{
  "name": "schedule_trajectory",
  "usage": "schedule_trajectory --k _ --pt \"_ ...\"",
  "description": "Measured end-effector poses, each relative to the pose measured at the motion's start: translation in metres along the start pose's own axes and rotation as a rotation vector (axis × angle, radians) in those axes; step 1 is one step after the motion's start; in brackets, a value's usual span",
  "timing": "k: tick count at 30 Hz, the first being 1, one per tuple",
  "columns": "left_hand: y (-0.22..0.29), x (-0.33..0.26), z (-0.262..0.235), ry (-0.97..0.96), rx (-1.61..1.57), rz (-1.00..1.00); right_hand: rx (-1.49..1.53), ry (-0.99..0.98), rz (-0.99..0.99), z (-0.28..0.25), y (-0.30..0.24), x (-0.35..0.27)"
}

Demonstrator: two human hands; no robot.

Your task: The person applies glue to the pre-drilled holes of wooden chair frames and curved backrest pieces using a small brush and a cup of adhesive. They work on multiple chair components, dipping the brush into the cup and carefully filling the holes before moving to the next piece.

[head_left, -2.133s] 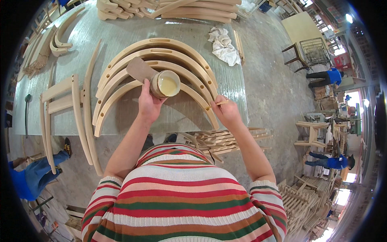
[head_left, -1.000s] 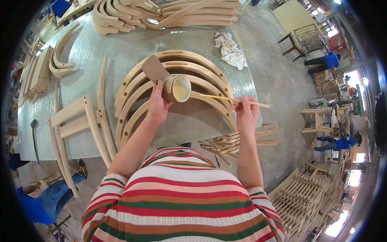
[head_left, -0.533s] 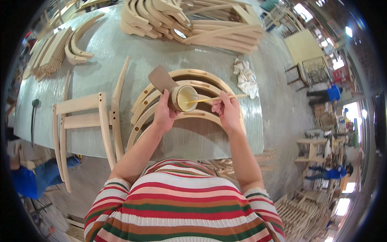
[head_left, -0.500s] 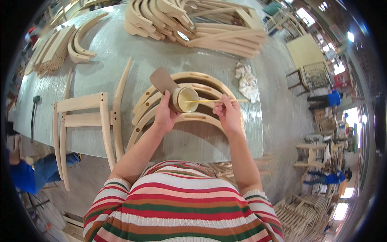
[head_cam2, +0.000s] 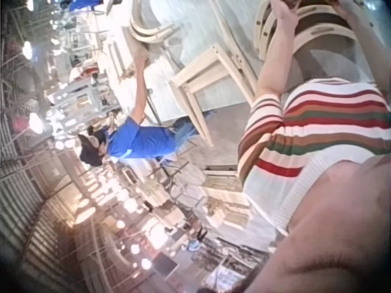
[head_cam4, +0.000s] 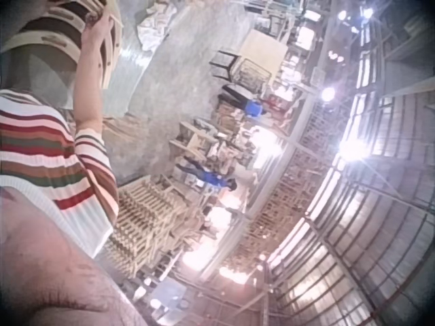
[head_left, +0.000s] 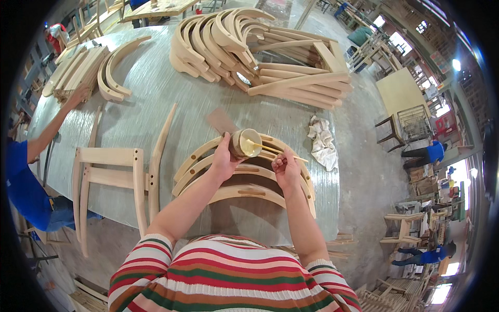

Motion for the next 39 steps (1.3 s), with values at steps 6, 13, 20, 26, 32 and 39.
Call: schedule_trajectory --k 6,13,20,26,32,39 --pt "0.026 0.019 -0.035 0.101 0.015 0.094 -0.046 -0.035 -0.262 0.003 -0.04 0.028" --pt "0.05 0.007 -0.065 0.143 -0.024 0.158 -0.322 0.059 -0.504 -0.003 -0.04 0.051" --pt "0.054 0.001 -0.078 0.179 -0.018 0.158 -0.454 0.047 -0.787 0.004 -0.057 0.033" --pt "0.055 -0.001 -0.078 0.169 -0.05 0.144 -0.597 0.073 -0.899 0.001 -0.068 0.018" --pt "0.06 -0.005 -0.069 0.139 -0.073 0.131 -0.594 -0.068 -0.681 0.034 -0.039 0.031" --pt "0.08 -0.003 -0.089 0.185 -0.133 0.176 -1.037 -0.162 -0.912 0.046 -0.078 0.006"
Point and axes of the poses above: each hand's wrist, its own x-axis towards the middle knuckle, its own z-axis out of the palm, y = z × x, the point moved 10 cm from there along x, towards the middle knuckle, and after that the axes turned 15 degrees about y, right-handed, at the moved point
